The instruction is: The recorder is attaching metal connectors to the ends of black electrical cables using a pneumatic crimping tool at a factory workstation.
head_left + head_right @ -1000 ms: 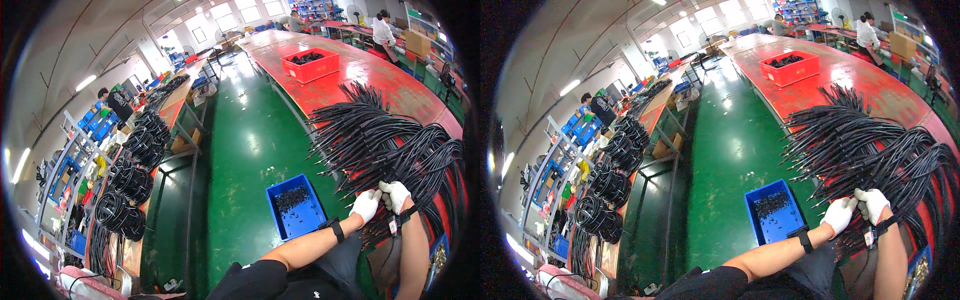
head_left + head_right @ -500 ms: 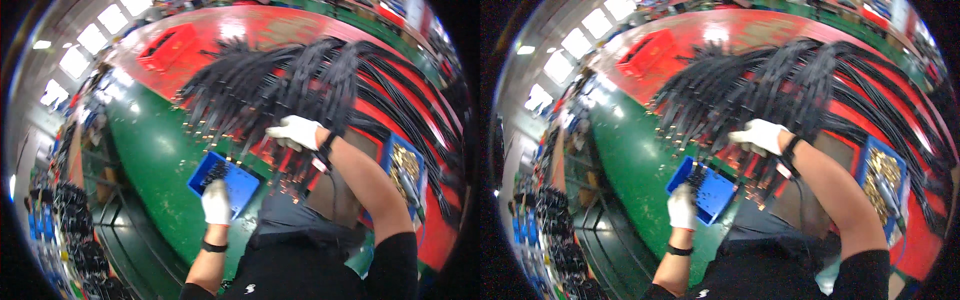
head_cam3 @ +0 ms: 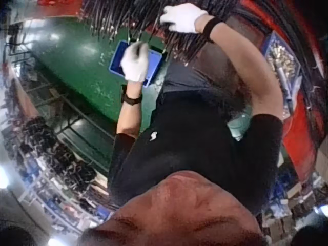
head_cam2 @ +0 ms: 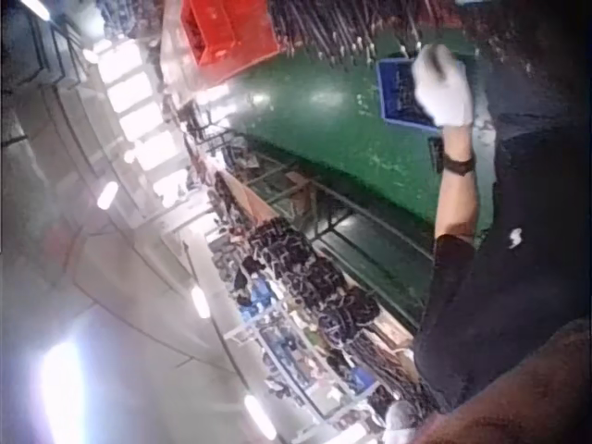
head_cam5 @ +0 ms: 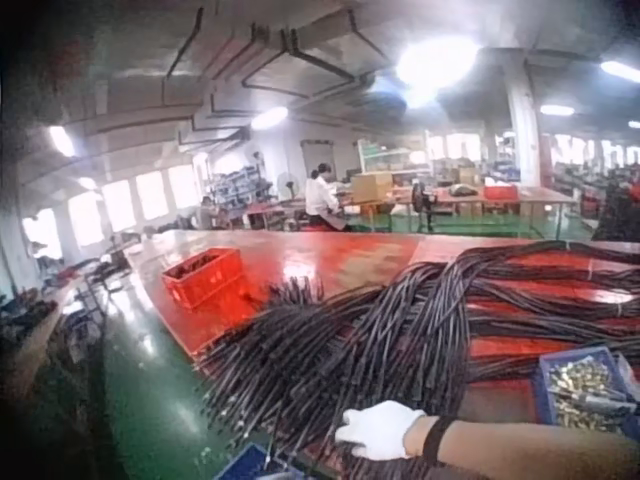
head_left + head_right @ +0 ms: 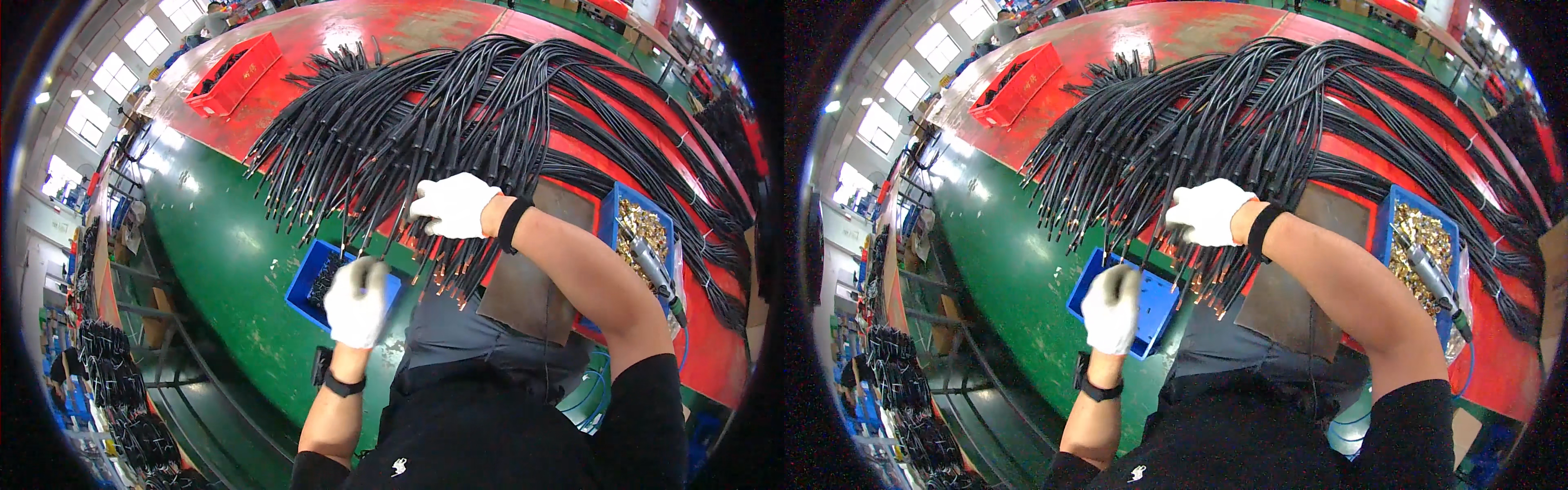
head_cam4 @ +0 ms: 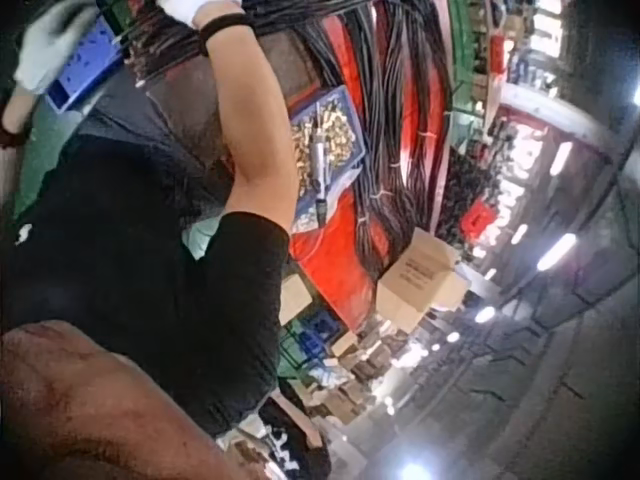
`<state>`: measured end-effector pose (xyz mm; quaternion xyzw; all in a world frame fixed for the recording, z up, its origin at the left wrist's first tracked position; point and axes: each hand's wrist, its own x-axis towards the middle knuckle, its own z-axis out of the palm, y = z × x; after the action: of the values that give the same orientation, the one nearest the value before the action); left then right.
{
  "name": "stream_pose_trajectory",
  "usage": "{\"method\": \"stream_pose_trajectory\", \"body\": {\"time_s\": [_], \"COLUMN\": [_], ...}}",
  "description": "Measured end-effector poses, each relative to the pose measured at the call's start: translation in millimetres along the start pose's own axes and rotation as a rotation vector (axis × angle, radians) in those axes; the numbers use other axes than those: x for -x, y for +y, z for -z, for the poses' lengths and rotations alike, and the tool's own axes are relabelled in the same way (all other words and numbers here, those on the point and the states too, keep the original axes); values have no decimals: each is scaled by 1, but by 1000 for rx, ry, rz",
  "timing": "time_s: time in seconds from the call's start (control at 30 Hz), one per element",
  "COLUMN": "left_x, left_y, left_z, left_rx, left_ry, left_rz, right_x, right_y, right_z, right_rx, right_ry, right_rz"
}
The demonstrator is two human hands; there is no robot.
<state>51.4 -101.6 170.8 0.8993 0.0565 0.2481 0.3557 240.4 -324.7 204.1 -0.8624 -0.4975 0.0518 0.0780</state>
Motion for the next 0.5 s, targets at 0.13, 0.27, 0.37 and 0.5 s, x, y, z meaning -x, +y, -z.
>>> {"method": "stream_pose_trajectory", "body": {"time_s": [0.13, 0.27, 0.37, 0.5], "left_x": [-18, -16, -12, -14], "left_y": [31, 7, -10, 1], "left_z": [-39, -72, -82, -69], "left_rx": [-33, 359, 571, 684], "left_ry": [-427, -461, -459, -516], "left_rz": [314, 518, 560, 678], "right_x": [-1, 5, 4, 3], "right_y": [-5, -6, -6, -5], "right_z": [-4, -5, -15, -12], "right_rx": [-46, -117, -130, -131], "right_ry": [-7, 1, 34, 16], "right_rz": [-20, -35, -60, -81]}}
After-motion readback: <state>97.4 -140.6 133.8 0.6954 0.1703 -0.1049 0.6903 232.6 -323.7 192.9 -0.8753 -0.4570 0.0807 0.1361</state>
